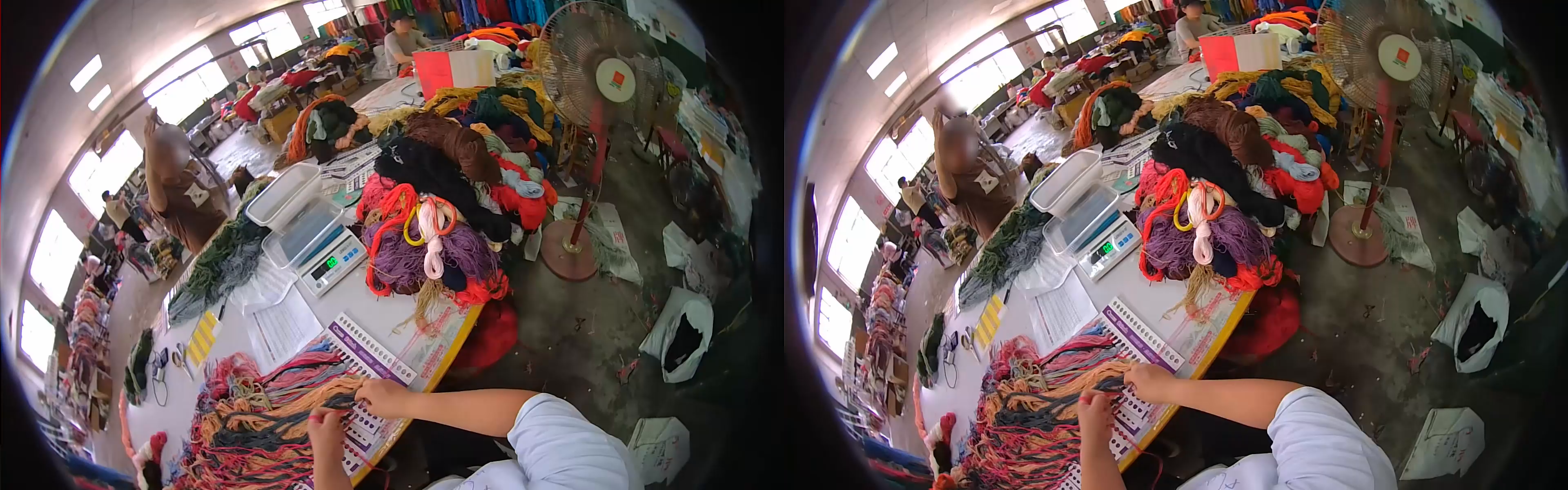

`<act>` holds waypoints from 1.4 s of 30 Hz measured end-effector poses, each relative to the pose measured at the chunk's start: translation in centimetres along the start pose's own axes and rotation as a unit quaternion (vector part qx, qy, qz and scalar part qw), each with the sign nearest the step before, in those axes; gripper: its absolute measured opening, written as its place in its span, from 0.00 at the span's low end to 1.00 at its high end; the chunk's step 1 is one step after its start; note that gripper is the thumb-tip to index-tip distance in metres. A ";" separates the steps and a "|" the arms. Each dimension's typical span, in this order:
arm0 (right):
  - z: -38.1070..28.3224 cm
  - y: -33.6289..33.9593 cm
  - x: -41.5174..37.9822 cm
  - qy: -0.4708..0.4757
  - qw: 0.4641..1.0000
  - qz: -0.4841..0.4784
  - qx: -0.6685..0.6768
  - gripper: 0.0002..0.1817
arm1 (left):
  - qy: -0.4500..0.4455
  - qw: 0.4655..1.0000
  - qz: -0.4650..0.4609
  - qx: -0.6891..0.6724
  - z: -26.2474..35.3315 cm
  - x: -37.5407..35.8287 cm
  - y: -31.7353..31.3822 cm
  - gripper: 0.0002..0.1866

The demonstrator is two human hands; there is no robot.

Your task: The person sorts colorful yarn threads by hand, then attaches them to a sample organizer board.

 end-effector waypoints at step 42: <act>-0.2 0.5 2.3 -0.006 0.993 -0.116 -0.022 0.11 | -0.124 0.992 -0.017 0.010 1.2 0.3 0.1 0.08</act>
Point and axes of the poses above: each hand's wrist, its own x-axis towards the middle knuckle, its own y-axis out of the back of the hand, z = x × y, the point moved 5 cm from there along x, towards the middle knuckle, and after that the axes turned 2 degrees about -y, right-handed, at the moved point
